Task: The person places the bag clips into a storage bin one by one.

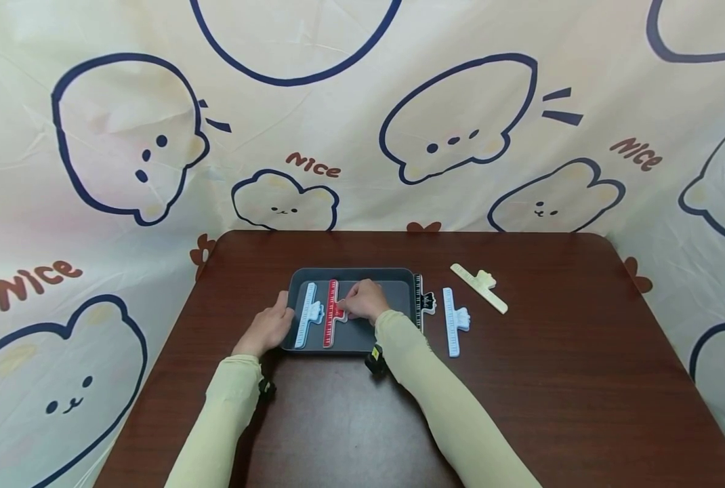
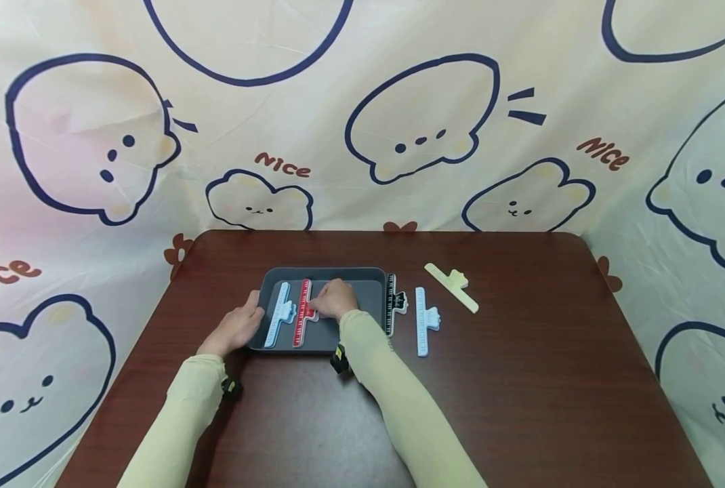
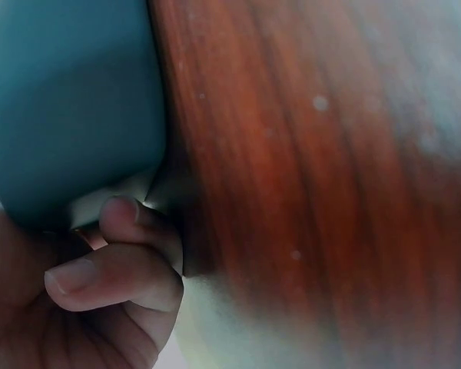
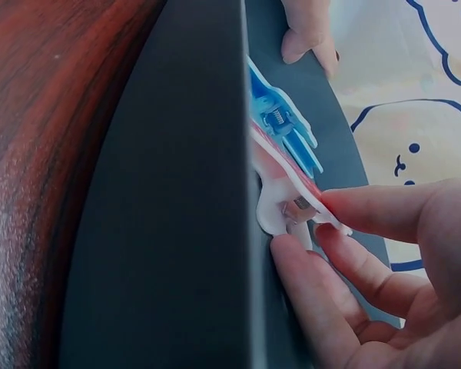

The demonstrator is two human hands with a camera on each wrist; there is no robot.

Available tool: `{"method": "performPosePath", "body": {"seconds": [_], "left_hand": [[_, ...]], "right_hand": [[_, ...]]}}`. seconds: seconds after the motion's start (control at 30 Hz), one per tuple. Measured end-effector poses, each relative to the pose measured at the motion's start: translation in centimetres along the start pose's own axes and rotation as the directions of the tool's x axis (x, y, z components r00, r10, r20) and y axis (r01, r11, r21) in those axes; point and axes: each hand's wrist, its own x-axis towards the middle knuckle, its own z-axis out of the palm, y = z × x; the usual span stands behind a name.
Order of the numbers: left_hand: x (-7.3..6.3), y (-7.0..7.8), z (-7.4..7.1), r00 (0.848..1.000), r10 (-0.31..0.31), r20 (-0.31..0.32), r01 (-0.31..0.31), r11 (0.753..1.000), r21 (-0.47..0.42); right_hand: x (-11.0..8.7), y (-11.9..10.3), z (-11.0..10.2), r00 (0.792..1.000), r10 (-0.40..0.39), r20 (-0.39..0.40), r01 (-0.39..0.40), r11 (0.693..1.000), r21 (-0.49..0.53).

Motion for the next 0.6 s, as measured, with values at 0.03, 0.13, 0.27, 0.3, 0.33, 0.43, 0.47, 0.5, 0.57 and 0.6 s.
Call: {"method": "performPosePath", "body": {"seconds": [0.03, 0.13, 0.27, 0.3, 0.33, 0.43, 0.47, 0.5, 0.57, 0.6], "left_hand": [[0.0, 0.03, 0.02, 1.0, -0.001, 0.001, 0.001, 1.0, -0.002], [0.01, 0.07, 0.02, 1.0, -0.002, 0.003, 0.002, 1.0, -0.001], [-0.06, 0.08, -0.03, 1.0, 0.0, 0.0, 0.0, 1.0, 0.002], [-0.07, 0.06, -0.03, 1.0, -0.001, 0.0, 0.001, 1.0, 0.001], [-0.09, 0.05, -0.02, 1.0, -0.001, 0.0, 0.001, 1.0, 0.0], [-0.13, 0.03, -0.02, 1.0, 0.002, 0.002, -0.002, 1.0, -0.003], [-0.15, 0.04, -0.03, 1.0, 0.002, 0.002, -0.002, 1.0, -0.004], [-0.15, 0.04, -0.03, 1.0, 0.002, 0.004, -0.002, 1.0, -0.004], [-0.19, 0.1, -0.07, 1.0, 0.002, 0.004, -0.002, 1.0, -0.003], [-0.2, 0.12, -0.08, 1.0, -0.003, 0.003, 0.003, 1.0, -0.005]], "right_hand": [[0.07, 0.01, 0.02, 1.0, 0.003, 0.001, -0.003, 1.0, 0.0], [0.14, 0.0, 0.06, 1.0, 0.003, 0.005, -0.003, 1.0, -0.001], [-0.07, -0.07, 0.03, 1.0, -0.008, 0.007, 0.008, 1.0, 0.01], [-0.13, -0.07, 0.04, 1.0, -0.013, 0.007, 0.013, 1.0, 0.015], [-0.17, -0.07, 0.06, 1.0, -0.018, 0.007, 0.017, 1.0, 0.021], [-0.2, -0.06, 0.16, 1.0, -0.025, 0.008, 0.024, 0.999, 0.04], [-0.18, -0.04, 0.2, 1.0, -0.027, 0.009, 0.027, 0.998, 0.049], [-0.15, -0.02, 0.24, 1.0, -0.028, 0.009, 0.028, 0.998, 0.055], [-0.15, -0.04, 0.28, 1.0, -0.03, 0.009, 0.029, 0.998, 0.062], [-0.14, -0.04, 0.28, 0.999, -0.031, 0.009, 0.03, 0.998, 0.062]]}}
